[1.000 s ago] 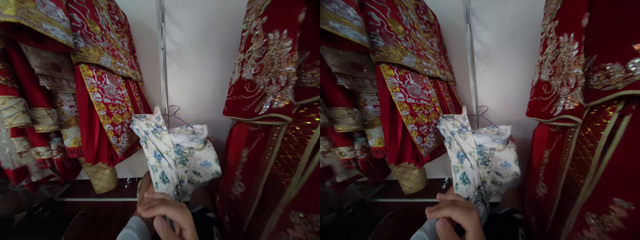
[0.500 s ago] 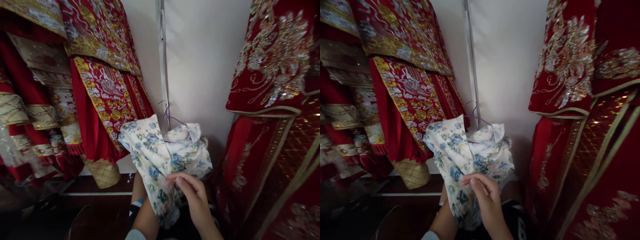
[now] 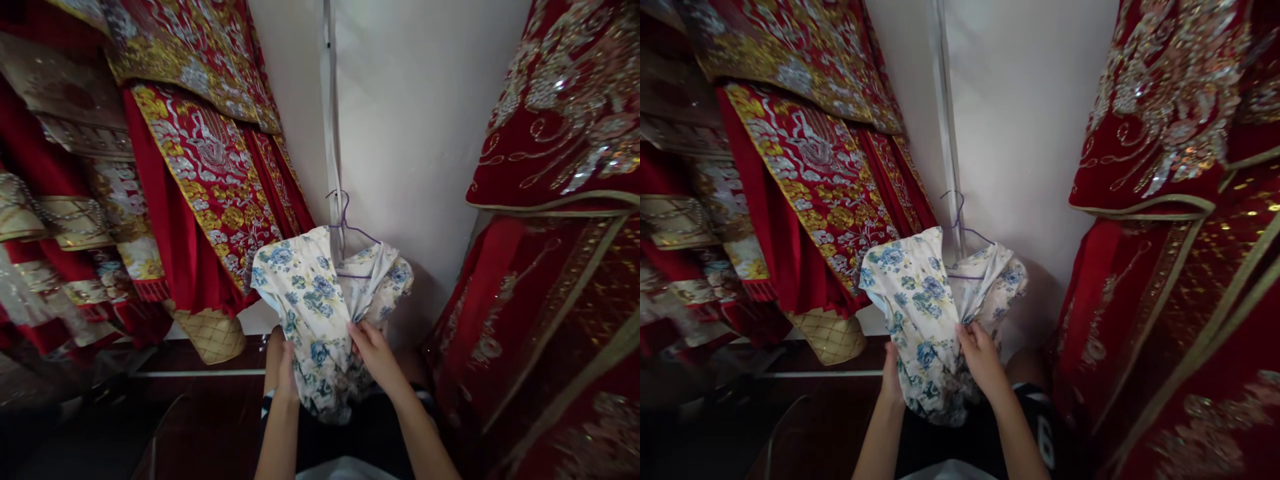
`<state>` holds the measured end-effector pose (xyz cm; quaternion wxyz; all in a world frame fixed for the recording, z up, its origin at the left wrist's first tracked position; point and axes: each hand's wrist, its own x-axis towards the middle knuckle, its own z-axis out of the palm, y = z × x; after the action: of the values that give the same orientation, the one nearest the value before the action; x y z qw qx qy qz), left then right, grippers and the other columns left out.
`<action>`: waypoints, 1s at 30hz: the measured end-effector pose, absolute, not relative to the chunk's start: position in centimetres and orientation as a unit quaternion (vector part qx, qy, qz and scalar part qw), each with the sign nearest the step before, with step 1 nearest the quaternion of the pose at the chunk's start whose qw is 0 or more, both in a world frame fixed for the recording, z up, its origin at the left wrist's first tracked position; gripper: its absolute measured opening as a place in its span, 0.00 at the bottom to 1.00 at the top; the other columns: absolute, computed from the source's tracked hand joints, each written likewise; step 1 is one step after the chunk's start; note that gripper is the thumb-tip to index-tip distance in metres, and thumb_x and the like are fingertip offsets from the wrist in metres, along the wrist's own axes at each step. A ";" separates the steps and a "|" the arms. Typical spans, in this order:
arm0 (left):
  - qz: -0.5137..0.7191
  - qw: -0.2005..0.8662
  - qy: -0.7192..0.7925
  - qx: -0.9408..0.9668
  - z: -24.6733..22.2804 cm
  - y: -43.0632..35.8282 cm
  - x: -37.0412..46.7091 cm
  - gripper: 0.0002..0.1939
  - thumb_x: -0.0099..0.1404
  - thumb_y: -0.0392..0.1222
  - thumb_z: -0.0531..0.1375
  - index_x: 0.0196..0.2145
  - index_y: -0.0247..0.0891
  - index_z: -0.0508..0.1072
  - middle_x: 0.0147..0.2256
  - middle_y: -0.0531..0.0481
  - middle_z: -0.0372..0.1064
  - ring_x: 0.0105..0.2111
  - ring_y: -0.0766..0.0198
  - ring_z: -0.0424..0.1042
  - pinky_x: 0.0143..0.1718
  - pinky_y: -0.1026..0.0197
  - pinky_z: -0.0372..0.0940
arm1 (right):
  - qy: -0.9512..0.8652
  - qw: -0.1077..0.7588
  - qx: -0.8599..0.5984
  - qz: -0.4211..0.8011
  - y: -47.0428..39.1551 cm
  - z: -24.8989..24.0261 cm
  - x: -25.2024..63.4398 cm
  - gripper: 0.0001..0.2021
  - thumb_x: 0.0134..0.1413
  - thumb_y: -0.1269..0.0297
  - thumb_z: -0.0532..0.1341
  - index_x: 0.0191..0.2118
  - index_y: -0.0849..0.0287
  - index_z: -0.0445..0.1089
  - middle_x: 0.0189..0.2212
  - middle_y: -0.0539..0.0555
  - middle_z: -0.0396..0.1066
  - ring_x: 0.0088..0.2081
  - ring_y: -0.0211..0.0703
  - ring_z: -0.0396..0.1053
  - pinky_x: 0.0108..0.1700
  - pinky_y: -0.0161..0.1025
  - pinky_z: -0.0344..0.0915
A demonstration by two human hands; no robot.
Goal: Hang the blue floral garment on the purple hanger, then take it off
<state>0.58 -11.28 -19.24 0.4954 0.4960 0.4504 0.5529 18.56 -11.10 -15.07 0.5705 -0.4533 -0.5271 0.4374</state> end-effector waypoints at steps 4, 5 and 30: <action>0.587 0.552 0.427 0.411 -18.1 -11.6 2.0 0.34 0.50 0.52 0.67 0.54 0.43 0.70 0.50 0.43 0.73 0.55 0.45 0.68 0.56 0.45 0.64 | -0.578 0.555 -0.449 0.396 -11.2 -14.7 18.6 0.23 0.55 0.43 0.57 0.19 0.57 0.61 0.15 0.46 0.58 0.21 0.37 0.57 0.26 0.35 0.54; 0.598 0.552 0.428 0.394 -18.0 -11.4 2.4 0.33 0.50 0.50 0.67 0.54 0.42 0.69 0.50 0.42 0.73 0.55 0.45 0.69 0.56 0.46 0.64 | -0.573 0.556 -0.449 0.402 -11.2 -14.5 18.8 0.23 0.54 0.44 0.58 0.19 0.57 0.61 0.15 0.46 0.58 0.20 0.37 0.57 0.26 0.35 0.53; 0.531 0.193 0.415 0.713 -22.5 -11.7 9.0 0.08 0.66 0.33 0.53 0.29 0.37 0.67 0.29 0.49 0.66 0.32 0.63 0.68 0.33 0.64 0.60 | -0.482 0.667 -0.362 0.438 0.3 1.3 20.7 0.08 0.46 0.64 0.59 0.22 0.62 0.69 0.12 0.47 0.64 0.12 0.28 0.50 0.15 0.30 0.41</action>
<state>8.97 -11.75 -22.51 0.1932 0.7131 0.4151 0.5309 20.67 0.26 1.34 0.6673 -0.3624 -0.4816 0.4375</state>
